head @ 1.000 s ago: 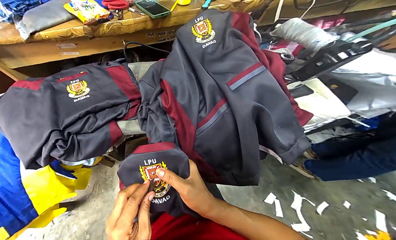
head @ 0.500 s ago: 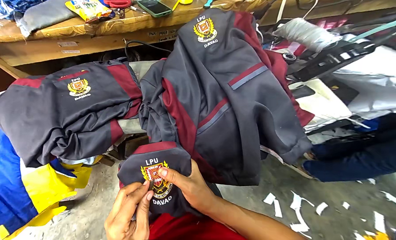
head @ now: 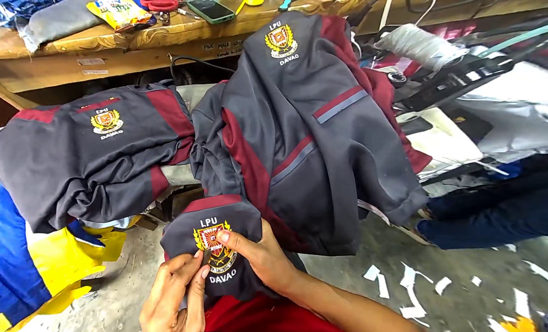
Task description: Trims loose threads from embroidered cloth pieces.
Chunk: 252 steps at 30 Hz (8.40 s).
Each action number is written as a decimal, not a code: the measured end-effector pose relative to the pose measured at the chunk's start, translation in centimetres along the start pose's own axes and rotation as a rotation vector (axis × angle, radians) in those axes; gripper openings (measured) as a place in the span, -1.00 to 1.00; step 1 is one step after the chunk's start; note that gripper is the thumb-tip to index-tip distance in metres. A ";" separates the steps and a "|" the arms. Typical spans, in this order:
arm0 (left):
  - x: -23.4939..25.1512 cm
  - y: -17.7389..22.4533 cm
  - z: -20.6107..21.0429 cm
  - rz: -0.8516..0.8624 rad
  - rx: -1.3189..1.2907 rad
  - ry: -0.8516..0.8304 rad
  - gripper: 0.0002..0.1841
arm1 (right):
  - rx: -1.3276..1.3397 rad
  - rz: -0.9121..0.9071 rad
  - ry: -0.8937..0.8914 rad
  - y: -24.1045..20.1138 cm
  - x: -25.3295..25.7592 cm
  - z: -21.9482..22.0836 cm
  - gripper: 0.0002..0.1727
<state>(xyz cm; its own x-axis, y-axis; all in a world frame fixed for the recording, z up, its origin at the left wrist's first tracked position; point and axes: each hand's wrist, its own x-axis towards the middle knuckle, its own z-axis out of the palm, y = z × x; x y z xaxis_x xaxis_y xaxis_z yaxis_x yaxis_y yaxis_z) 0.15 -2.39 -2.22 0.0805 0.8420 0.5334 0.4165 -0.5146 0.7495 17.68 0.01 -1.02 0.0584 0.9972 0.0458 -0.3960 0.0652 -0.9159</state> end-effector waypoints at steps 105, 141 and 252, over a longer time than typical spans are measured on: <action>-0.3 0.7 0.0 -0.064 0.042 -0.047 -0.80 | -0.106 -0.082 -0.004 0.4 -0.2 0.2 -0.79; -0.1 -0.2 0.1 -0.031 -0.025 -0.043 -0.83 | -0.139 -0.079 -0.021 0.2 0.0 0.4 -0.80; -0.6 1.0 0.0 -0.113 -0.028 -0.051 -0.78 | -0.153 -0.166 -0.020 0.7 -0.3 0.3 -0.73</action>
<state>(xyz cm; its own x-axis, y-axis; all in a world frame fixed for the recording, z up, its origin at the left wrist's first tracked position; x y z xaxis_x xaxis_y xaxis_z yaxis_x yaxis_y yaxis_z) 0.50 -3.37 -1.80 0.0804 0.9018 0.4247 0.3998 -0.4195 0.8150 17.07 -0.19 -1.55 0.0924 0.9739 0.2074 -0.2392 0.2239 -0.9448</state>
